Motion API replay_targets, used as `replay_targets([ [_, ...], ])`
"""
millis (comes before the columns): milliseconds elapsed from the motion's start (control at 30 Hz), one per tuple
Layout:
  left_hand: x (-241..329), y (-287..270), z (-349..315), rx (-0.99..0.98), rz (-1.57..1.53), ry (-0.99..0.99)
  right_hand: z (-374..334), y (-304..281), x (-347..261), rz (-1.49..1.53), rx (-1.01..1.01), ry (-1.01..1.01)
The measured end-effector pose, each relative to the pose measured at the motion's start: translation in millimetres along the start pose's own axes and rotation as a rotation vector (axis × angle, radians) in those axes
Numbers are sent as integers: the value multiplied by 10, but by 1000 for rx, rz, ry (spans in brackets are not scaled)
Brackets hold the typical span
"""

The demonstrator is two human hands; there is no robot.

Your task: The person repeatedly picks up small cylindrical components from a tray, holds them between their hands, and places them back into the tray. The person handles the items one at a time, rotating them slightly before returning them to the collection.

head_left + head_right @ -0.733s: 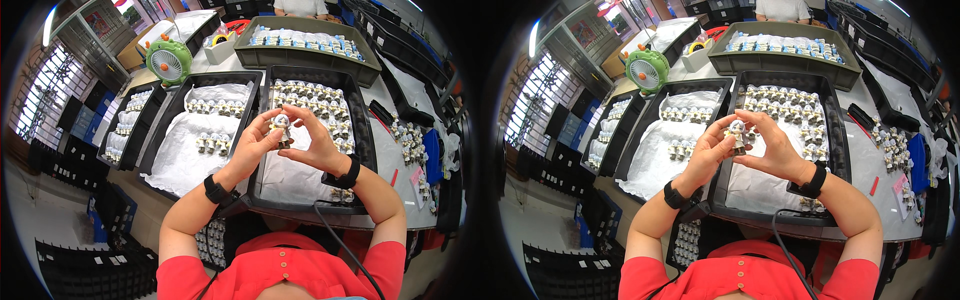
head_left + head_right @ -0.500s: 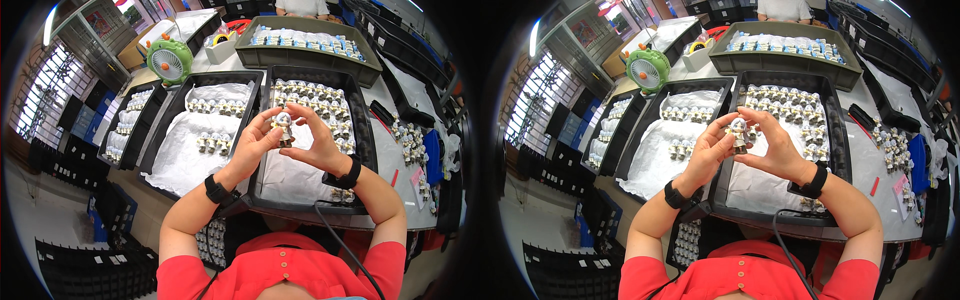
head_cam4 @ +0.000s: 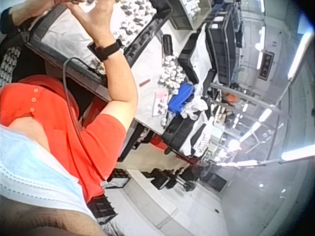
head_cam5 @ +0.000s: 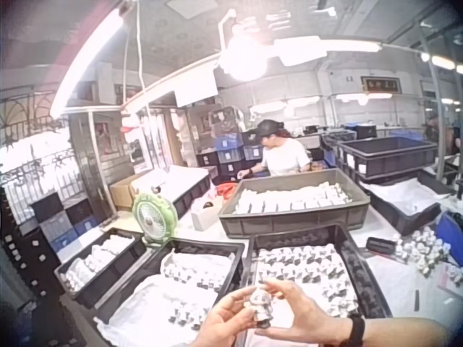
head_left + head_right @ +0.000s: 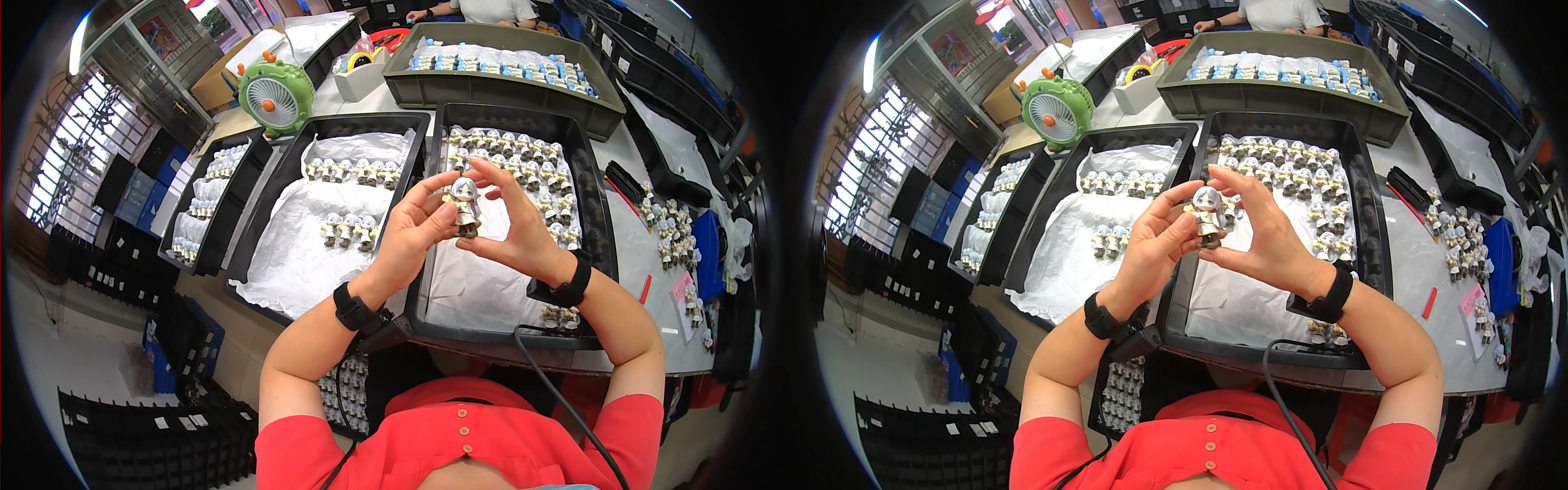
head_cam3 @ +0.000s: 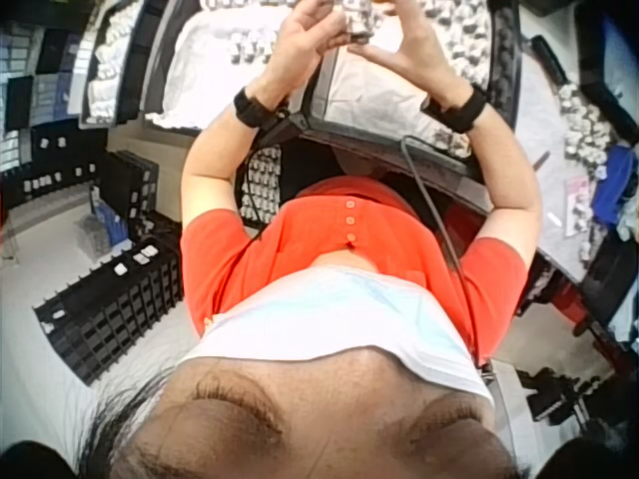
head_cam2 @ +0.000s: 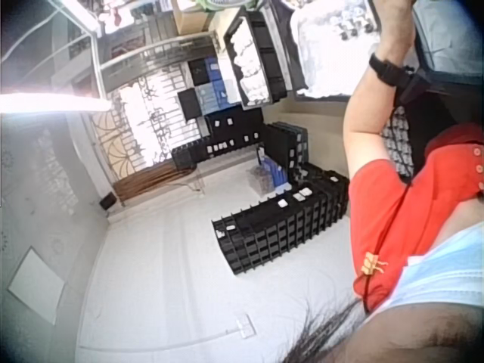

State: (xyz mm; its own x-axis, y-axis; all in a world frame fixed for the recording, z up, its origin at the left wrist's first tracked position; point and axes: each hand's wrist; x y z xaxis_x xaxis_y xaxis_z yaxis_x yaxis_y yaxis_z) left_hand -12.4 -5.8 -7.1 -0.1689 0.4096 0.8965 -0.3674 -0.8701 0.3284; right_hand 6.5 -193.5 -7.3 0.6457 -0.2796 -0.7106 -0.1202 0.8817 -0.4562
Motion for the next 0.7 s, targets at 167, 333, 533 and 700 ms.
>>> replay_targets([
  [167,-5,-7,1,-6,4,-1,-4,2,6,12,11,-19],
  [333,9,11,4,-16,-4,3,-6,5,-1,1,34,-34],
  [533,6,6,6,-20,-2,-6,-7,2,-4,-13,43,-38],
  [700,18,12,0,-15,6,-14,-2,15,2,-12,48,-39],
])
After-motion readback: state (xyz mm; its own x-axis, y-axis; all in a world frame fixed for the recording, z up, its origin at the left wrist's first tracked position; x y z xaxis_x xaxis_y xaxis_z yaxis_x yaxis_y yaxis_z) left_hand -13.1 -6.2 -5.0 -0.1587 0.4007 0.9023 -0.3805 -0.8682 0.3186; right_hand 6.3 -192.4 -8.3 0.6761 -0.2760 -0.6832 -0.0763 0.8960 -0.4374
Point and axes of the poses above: each hand's wrist, its own z-axis towards the middle knuckle, its own y-axis out of the palm, x = y × z, and after that the axes turned 9 degrees about y, right-handed
